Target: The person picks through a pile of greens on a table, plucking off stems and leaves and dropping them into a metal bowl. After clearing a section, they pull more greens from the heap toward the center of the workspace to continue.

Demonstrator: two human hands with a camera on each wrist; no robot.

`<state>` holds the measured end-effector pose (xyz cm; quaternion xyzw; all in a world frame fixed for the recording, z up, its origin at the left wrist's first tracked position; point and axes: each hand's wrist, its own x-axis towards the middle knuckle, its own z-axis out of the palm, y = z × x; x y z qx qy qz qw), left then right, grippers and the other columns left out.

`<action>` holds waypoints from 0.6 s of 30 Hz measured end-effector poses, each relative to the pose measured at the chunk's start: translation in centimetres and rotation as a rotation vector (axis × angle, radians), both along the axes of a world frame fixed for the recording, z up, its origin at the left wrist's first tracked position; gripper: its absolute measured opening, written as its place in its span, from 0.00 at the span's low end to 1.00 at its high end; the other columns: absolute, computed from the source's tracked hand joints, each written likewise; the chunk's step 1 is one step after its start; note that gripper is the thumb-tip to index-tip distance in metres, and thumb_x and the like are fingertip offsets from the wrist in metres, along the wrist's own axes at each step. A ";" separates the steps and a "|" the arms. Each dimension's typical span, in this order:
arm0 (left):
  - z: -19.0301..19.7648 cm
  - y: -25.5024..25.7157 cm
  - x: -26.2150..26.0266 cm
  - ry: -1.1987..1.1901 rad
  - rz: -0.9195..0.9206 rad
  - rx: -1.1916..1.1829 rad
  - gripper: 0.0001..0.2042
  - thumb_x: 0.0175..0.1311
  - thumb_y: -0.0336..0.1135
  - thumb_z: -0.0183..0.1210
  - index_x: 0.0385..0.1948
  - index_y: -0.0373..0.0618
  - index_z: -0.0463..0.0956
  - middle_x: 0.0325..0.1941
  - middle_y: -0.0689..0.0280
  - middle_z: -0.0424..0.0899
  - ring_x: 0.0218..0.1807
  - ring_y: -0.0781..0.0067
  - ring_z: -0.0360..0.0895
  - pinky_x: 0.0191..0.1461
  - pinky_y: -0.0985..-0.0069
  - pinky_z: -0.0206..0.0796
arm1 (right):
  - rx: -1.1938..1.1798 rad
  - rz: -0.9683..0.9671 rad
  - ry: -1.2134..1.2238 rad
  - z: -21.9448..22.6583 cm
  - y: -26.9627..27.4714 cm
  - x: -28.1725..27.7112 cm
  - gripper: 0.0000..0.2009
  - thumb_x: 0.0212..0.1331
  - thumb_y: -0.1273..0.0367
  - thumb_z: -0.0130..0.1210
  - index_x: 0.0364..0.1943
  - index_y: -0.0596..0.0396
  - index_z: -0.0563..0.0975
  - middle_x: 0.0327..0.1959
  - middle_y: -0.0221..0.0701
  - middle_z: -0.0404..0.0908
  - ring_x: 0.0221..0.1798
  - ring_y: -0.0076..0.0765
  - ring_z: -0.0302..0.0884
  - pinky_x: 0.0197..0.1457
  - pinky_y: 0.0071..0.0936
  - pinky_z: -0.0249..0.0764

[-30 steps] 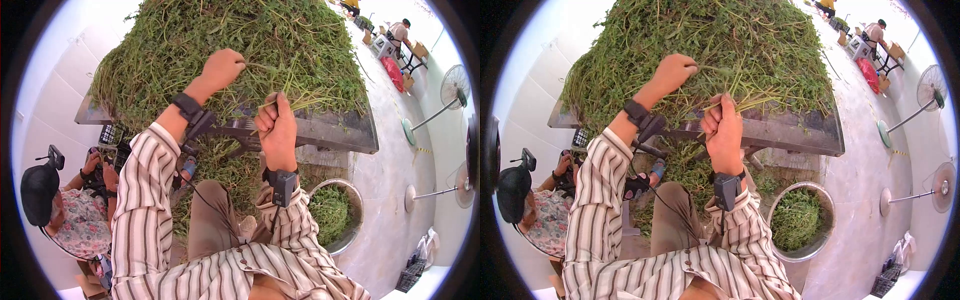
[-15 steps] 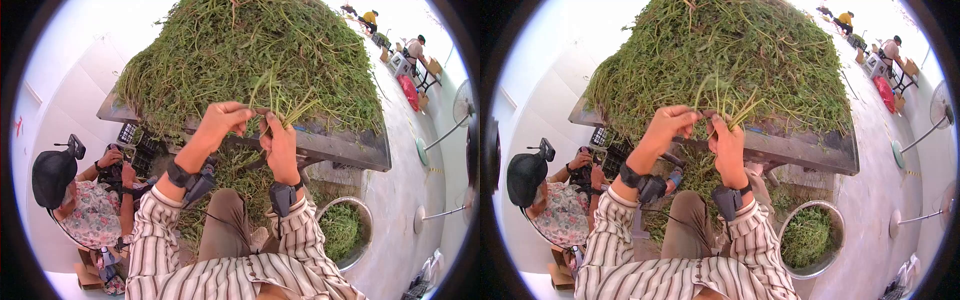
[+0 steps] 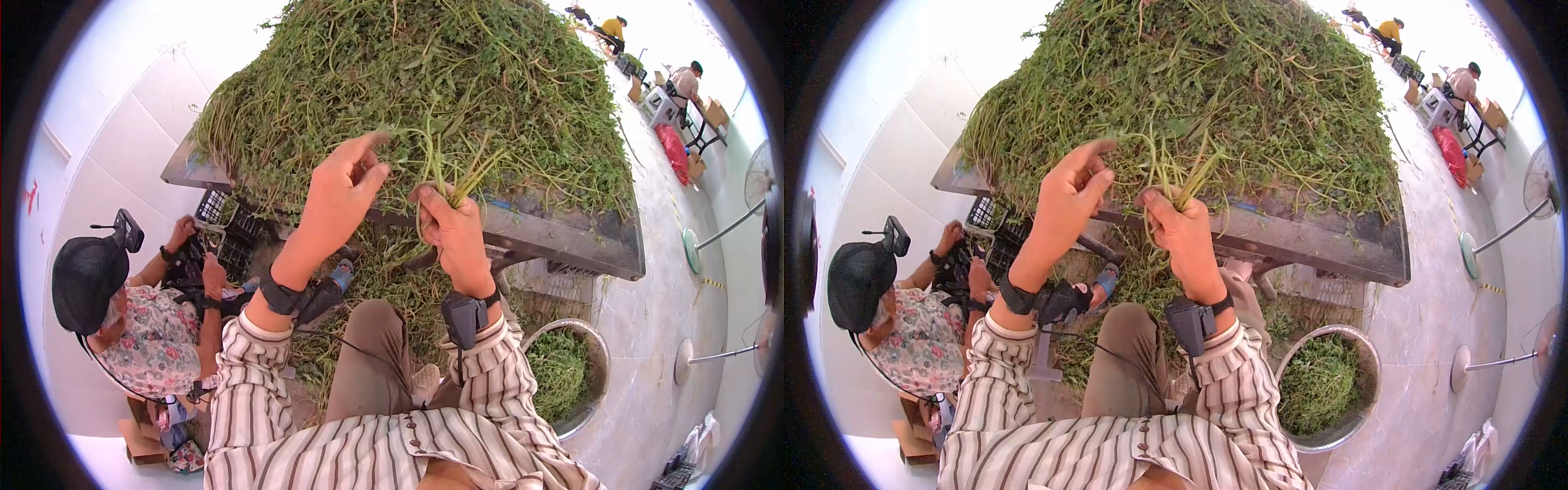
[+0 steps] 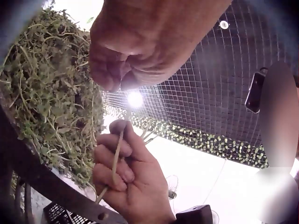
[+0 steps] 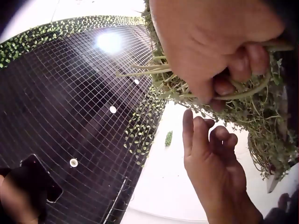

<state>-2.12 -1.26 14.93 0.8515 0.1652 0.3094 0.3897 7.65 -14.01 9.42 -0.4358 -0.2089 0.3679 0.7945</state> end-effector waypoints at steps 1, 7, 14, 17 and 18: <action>0.3 0.0 0.1 -0.007 -0.026 -0.040 0.17 0.58 0.27 0.54 0.51 0.42 0.70 0.30 0.66 0.74 0.27 0.79 0.64 0.32 0.80 0.61 | 0.000 -0.001 0.001 -0.1 0.1 -0.1 0.08 0.57 0.66 0.55 0.30 0.55 0.78 0.15 0.15 0.62 0.15 0.10 0.51 0.16 0.13 0.44; 0.0 0.4 0.6 0.010 -0.017 0.070 0.11 0.59 0.28 0.53 0.43 0.38 0.74 0.26 0.65 0.73 0.25 0.77 0.65 0.32 0.79 0.61 | -0.003 0.121 -0.059 -0.3 0.0 -0.5 0.10 0.59 0.65 0.53 0.30 0.58 0.75 0.14 0.17 0.62 0.14 0.12 0.52 0.16 0.14 0.45; 0.2 1.9 -1.3 0.057 0.077 0.316 0.07 0.56 0.25 0.50 0.32 0.32 0.74 0.24 0.64 0.71 0.25 0.78 0.67 0.29 0.81 0.58 | 0.065 0.212 -0.008 -0.4 -0.3 -0.1 0.11 0.59 0.64 0.52 0.27 0.57 0.74 0.12 0.16 0.59 0.13 0.11 0.51 0.16 0.14 0.45; -0.4 3.7 -2.0 -0.035 0.136 0.279 0.07 0.56 0.26 0.49 0.31 0.35 0.76 0.21 0.69 0.69 0.24 0.82 0.65 0.28 0.84 0.56 | 0.059 0.328 -0.046 -0.5 -0.2 -0.4 0.10 0.60 0.64 0.52 0.27 0.57 0.74 0.12 0.16 0.59 0.13 0.11 0.50 0.16 0.15 0.45; -0.7 4.7 -2.3 -0.114 0.196 0.258 0.07 0.56 0.27 0.49 0.29 0.37 0.76 0.20 0.72 0.68 0.22 0.84 0.63 0.25 0.85 0.54 | 0.040 0.337 -0.076 -0.3 -0.2 -0.5 0.10 0.60 0.65 0.52 0.27 0.57 0.74 0.11 0.16 0.59 0.13 0.11 0.50 0.16 0.15 0.45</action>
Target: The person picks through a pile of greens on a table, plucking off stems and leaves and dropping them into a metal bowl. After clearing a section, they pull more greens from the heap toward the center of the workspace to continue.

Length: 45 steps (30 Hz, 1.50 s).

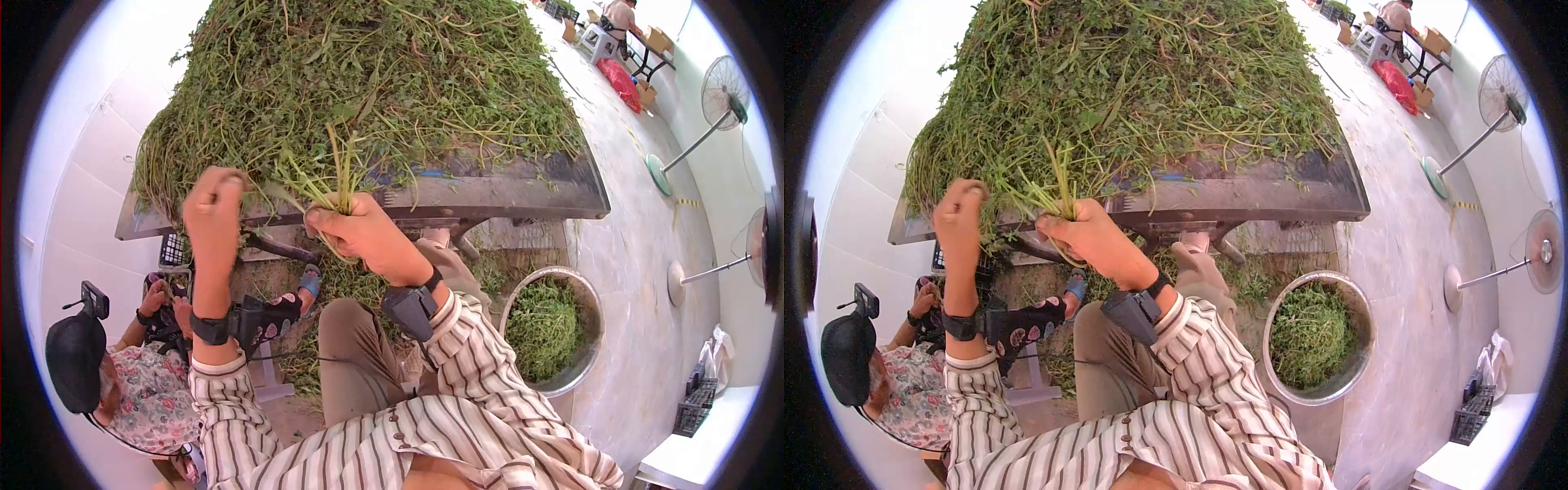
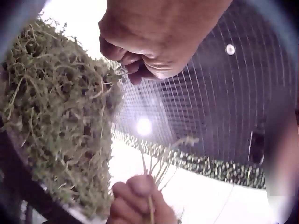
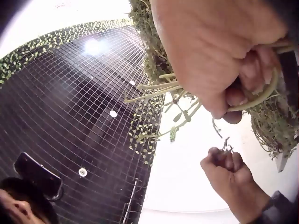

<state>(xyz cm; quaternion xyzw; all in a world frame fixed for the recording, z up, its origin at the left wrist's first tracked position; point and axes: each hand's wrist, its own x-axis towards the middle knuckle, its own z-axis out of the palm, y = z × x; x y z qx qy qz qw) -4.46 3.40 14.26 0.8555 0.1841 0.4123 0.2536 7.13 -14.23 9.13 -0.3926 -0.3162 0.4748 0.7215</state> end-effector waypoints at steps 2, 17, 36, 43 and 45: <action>1.4 1.7 -1.3 -0.133 0.060 -0.252 0.08 0.57 0.29 0.49 0.29 0.39 0.77 0.19 0.74 0.67 0.20 0.87 0.60 0.23 0.86 0.50 | -0.017 0.006 -0.031 0.1 -0.2 -0.1 0.10 0.60 0.65 0.51 0.27 0.57 0.74 0.11 0.16 0.59 0.13 0.11 0.50 0.16 0.14 0.46; -6.9 -2.9 -6.2 0.152 0.047 -0.404 0.27 0.60 0.28 0.52 0.62 0.45 0.56 0.53 0.61 0.68 0.27 0.81 0.67 0.25 0.84 0.60 | 0.075 -0.296 0.314 -1.5 -8.3 -1.2 0.09 0.60 0.67 0.50 0.34 0.60 0.73 0.19 0.25 0.70 0.13 0.12 0.53 0.16 0.12 0.50; -14.2 -5.4 -11.3 0.131 0.090 -0.646 0.20 0.61 0.32 0.50 0.57 0.41 0.65 0.55 0.63 0.70 0.29 0.83 0.68 0.29 0.84 0.62 | -0.588 -1.157 0.942 -24.6 -38.3 -5.7 0.11 0.63 0.63 0.47 0.25 0.53 0.69 0.12 0.23 0.59 0.10 0.19 0.50 0.12 0.18 0.49; -14.1 -5.5 -12.5 0.210 0.085 -0.641 0.20 0.62 0.31 0.50 0.56 0.37 0.64 0.50 0.64 0.70 0.28 0.83 0.70 0.28 0.85 0.63 | -0.631 -1.190 0.511 -28.3 -34.9 8.8 0.12 0.62 0.65 0.47 0.22 0.53 0.66 0.12 0.26 0.60 0.16 0.27 0.56 0.18 0.25 0.56; -13.7 -5.8 -12.8 0.254 0.095 -0.637 0.20 0.62 0.31 0.51 0.56 0.37 0.64 0.48 0.65 0.70 0.28 0.83 0.70 0.28 0.85 0.63 | -0.518 -1.301 0.415 -24.3 -33.7 16.3 0.10 0.62 0.65 0.47 0.24 0.54 0.67 0.15 0.28 0.63 0.19 0.29 0.62 0.21 0.25 0.61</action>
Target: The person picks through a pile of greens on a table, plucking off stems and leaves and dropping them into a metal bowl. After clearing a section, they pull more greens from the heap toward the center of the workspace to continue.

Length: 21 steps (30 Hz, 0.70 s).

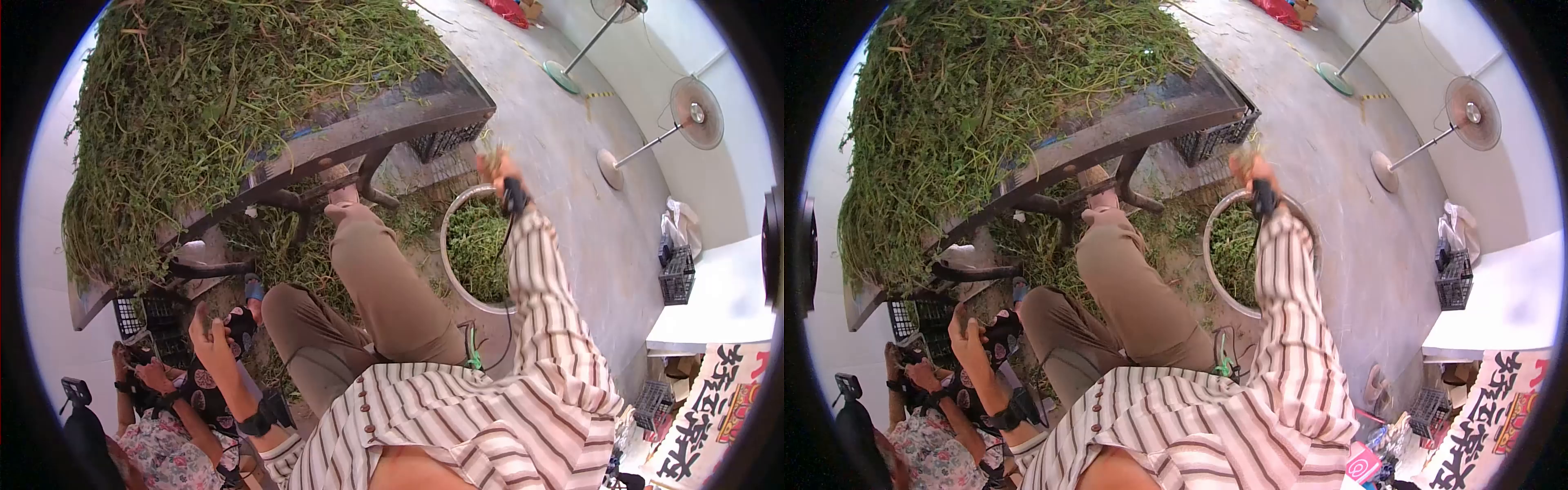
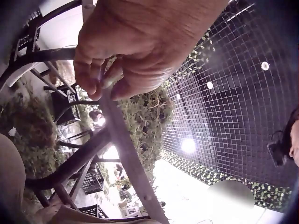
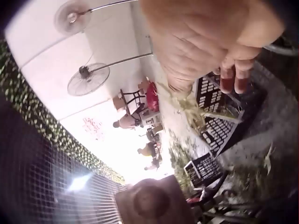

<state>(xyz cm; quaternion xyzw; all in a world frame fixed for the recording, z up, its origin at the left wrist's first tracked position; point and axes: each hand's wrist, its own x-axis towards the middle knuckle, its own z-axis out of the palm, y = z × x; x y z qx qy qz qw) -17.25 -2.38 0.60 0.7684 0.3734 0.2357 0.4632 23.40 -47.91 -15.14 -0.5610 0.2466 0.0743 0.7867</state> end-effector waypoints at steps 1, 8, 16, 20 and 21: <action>0.3 -0.3 0.0 0.038 0.013 0.001 0.20 0.62 0.31 0.50 0.56 0.37 0.65 0.47 0.65 0.70 0.29 0.83 0.70 0.28 0.85 0.63 | -0.003 -0.073 -0.057 2.6 -0.1 3.0 0.10 0.62 0.66 0.47 0.26 0.55 0.67 0.17 0.29 0.64 0.21 0.29 0.65 0.23 0.25 0.64; -0.2 -1.8 1.4 0.005 -0.036 0.015 0.19 0.62 0.30 0.50 0.54 0.35 0.66 0.48 0.65 0.68 0.30 0.82 0.70 0.27 0.84 0.63 | 0.062 0.139 -0.131 1.3 -2.0 2.0 0.09 0.62 0.68 0.45 0.36 0.61 0.69 0.31 0.40 0.75 0.33 0.36 0.76 0.34 0.32 0.77; 1.9 -1.5 8.1 -0.075 -0.292 0.131 0.19 0.62 0.32 0.50 0.55 0.40 0.67 0.44 0.66 0.76 0.33 0.80 0.71 0.34 0.82 0.65 | -0.080 0.225 0.252 -6.0 -6.6 -14.8 0.09 0.60 0.70 0.46 0.36 0.64 0.73 0.31 0.38 0.77 0.30 0.32 0.77 0.30 0.28 0.77; 2.3 -2.4 11.8 -0.189 -0.378 0.174 0.19 0.63 0.34 0.51 0.56 0.41 0.67 0.46 0.64 0.76 0.39 0.76 0.73 0.41 0.80 0.65 | -0.096 0.049 0.445 -4.1 -9.5 -22.7 0.10 0.60 0.69 0.47 0.36 0.64 0.74 0.27 0.34 0.78 0.26 0.26 0.76 0.26 0.22 0.76; 3.1 -3.0 12.5 -0.192 -0.406 0.198 0.19 0.64 0.35 0.50 0.56 0.41 0.67 0.46 0.64 0.76 0.42 0.75 0.73 0.44 0.78 0.65 | -0.012 0.085 0.458 -5.9 -11.7 -23.6 0.11 0.62 0.67 0.44 0.39 0.62 0.72 0.28 0.33 0.77 0.27 0.30 0.76 0.29 0.27 0.78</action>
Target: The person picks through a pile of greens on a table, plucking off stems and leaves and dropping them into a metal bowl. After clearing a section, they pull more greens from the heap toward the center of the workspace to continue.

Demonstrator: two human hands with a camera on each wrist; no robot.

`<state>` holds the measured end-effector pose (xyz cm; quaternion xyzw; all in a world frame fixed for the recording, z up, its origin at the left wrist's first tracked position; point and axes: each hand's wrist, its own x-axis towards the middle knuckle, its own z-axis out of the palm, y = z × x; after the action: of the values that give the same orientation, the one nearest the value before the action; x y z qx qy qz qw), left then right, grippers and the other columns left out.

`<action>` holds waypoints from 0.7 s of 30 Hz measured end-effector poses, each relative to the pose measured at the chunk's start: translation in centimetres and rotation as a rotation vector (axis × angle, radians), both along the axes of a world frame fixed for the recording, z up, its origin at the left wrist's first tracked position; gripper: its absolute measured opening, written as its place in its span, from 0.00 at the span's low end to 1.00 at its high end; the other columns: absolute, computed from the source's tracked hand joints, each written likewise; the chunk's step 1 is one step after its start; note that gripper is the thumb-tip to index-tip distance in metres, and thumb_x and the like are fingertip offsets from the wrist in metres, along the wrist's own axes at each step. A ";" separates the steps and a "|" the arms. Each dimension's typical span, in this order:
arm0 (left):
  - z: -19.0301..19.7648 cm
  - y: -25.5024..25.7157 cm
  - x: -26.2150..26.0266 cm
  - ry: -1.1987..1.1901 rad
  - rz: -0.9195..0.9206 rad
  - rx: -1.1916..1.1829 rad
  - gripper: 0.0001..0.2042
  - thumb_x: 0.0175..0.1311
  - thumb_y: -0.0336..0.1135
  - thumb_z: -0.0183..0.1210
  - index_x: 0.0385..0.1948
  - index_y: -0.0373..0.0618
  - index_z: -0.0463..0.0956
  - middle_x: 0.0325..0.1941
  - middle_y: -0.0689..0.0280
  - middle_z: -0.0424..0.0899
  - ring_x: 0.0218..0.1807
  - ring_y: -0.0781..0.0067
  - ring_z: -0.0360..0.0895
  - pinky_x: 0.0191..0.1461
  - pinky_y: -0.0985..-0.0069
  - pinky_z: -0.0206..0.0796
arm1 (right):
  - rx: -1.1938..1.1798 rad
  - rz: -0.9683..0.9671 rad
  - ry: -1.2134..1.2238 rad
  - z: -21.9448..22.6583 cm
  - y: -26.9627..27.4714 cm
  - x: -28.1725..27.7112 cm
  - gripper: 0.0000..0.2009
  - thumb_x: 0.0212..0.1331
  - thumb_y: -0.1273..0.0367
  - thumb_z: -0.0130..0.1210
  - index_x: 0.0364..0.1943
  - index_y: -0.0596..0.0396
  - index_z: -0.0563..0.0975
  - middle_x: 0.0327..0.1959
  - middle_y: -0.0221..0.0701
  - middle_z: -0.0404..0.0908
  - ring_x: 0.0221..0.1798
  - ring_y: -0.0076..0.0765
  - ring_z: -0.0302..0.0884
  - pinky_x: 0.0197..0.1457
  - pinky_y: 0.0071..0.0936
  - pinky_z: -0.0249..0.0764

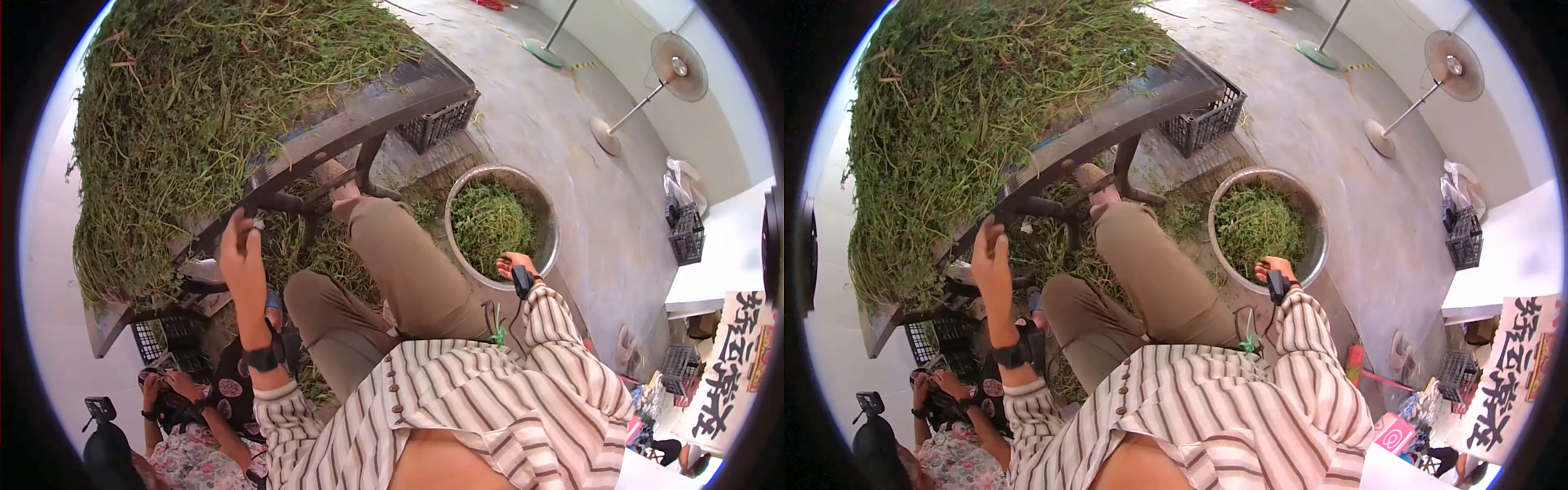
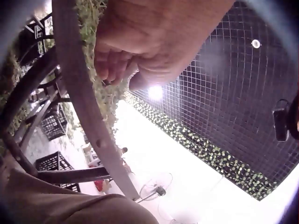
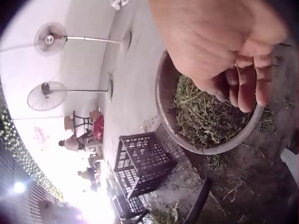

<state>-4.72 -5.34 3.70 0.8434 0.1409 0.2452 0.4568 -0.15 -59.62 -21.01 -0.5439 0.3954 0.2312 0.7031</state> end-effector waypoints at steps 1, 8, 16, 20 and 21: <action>0.7 -0.6 0.9 -0.009 -0.024 0.024 0.19 0.64 0.36 0.50 0.56 0.42 0.67 0.47 0.63 0.76 0.45 0.73 0.73 0.47 0.76 0.64 | 0.028 -0.024 -0.003 0.1 -1.3 -0.8 0.11 0.62 0.67 0.44 0.39 0.62 0.72 0.27 0.33 0.77 0.27 0.30 0.76 0.28 0.28 0.77; 4.3 -3.9 6.2 -0.125 -0.093 0.094 0.17 0.63 0.33 0.49 0.54 0.40 0.68 0.42 0.63 0.75 0.41 0.71 0.70 0.43 0.73 0.64 | 0.012 -0.175 -0.097 2.6 -3.1 0.6 0.09 0.63 0.67 0.43 0.34 0.58 0.72 0.27 0.33 0.77 0.25 0.29 0.76 0.26 0.28 0.76; 2.3 -6.2 15.2 -0.159 -0.187 0.653 0.18 0.65 0.38 0.49 0.53 0.40 0.67 0.44 0.62 0.72 0.46 0.59 0.64 0.52 0.63 0.58 | 0.032 -0.027 -0.202 4.6 3.5 8.2 0.08 0.61 0.69 0.48 0.36 0.59 0.73 0.27 0.33 0.78 0.25 0.26 0.76 0.25 0.24 0.77; 1.8 -7.7 19.0 -0.121 -0.184 0.787 0.17 0.62 0.35 0.51 0.53 0.42 0.68 0.46 0.59 0.71 0.49 0.57 0.65 0.53 0.61 0.59 | 0.025 0.091 -0.290 3.8 6.3 16.0 0.09 0.61 0.68 0.48 0.41 0.59 0.72 0.31 0.34 0.78 0.26 0.26 0.77 0.25 0.25 0.77; 1.7 -8.1 19.5 -0.107 -0.168 0.811 0.17 0.63 0.35 0.49 0.53 0.41 0.67 0.45 0.59 0.71 0.48 0.57 0.64 0.52 0.61 0.58 | -0.028 0.150 -0.303 3.0 6.8 18.5 0.09 0.61 0.69 0.48 0.42 0.58 0.72 0.32 0.33 0.78 0.27 0.26 0.77 0.26 0.25 0.77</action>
<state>14.81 -13.47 5.39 0.9497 -0.0603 0.2861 0.1127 18.31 -52.85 -17.98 -0.6101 0.2463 0.1930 0.7279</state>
